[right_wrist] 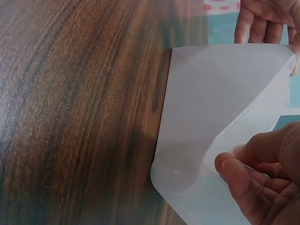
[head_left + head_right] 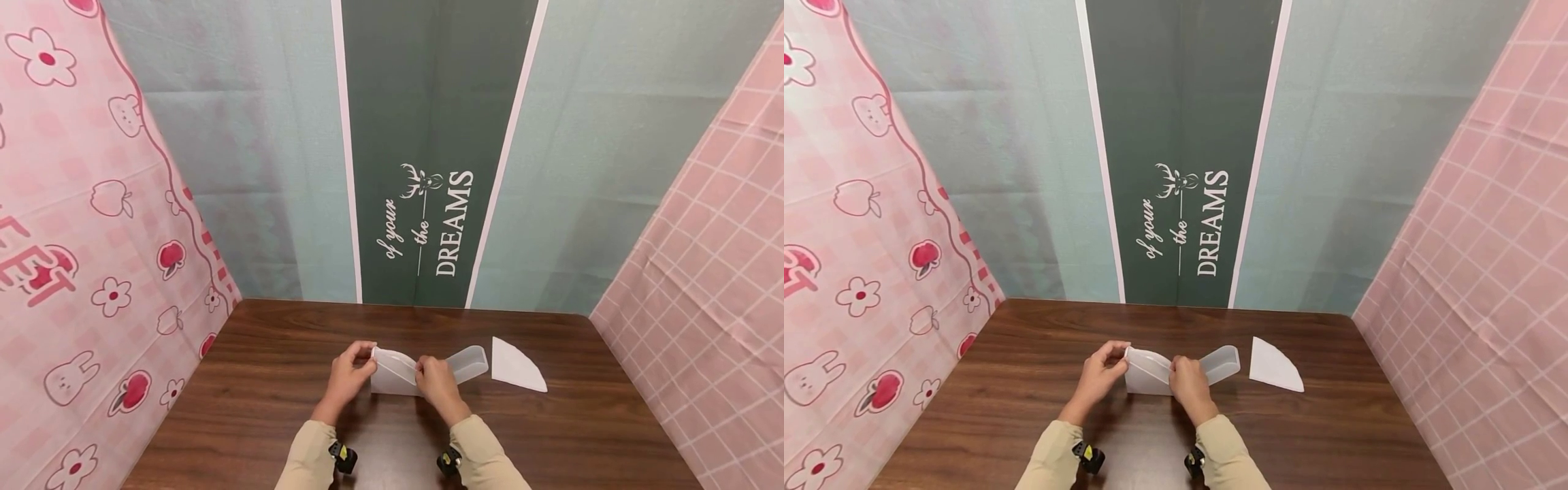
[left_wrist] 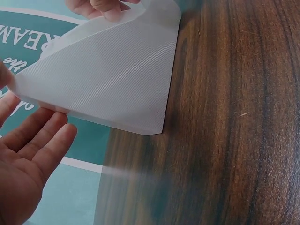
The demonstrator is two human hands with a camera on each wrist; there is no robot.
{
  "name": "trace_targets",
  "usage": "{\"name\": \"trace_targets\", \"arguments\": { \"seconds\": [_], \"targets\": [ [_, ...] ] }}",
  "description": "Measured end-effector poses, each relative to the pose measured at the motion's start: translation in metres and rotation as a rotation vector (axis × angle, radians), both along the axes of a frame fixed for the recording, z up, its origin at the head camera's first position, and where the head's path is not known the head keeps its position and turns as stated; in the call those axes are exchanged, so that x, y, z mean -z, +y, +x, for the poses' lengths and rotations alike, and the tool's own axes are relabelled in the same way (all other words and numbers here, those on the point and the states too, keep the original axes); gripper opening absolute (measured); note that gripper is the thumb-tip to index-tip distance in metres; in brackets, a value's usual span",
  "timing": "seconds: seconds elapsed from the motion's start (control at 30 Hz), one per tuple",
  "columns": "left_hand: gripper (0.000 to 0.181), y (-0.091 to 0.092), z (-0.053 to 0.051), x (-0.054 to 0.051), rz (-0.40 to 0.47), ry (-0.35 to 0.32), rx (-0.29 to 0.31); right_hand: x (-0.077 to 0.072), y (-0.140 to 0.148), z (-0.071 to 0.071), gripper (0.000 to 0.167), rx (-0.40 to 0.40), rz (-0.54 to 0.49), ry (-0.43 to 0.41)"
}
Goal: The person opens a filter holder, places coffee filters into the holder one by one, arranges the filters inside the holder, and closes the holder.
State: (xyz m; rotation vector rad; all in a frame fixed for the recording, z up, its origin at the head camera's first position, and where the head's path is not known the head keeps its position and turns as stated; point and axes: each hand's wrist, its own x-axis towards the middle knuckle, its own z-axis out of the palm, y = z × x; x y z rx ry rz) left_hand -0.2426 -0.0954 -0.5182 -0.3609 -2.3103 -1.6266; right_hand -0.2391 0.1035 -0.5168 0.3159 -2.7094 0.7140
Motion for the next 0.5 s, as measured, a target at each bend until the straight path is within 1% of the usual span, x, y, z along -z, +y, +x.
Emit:
{"name": "trace_targets", "arguments": {
  "seconds": [0.27, 0.5],
  "targets": [
    [0.025, -0.0003, -0.0012, -0.0005, -0.018, -0.005, -0.008, 0.0002, -0.0020, -0.0014, 0.014, 0.012, 0.025, -0.023],
    [0.024, 0.0000, -0.0004, -0.0008, -0.033, -0.004, -0.020, 0.0016, -0.0025, -0.0022, 0.012, 0.023, 0.044, -0.032]
  ]
}}
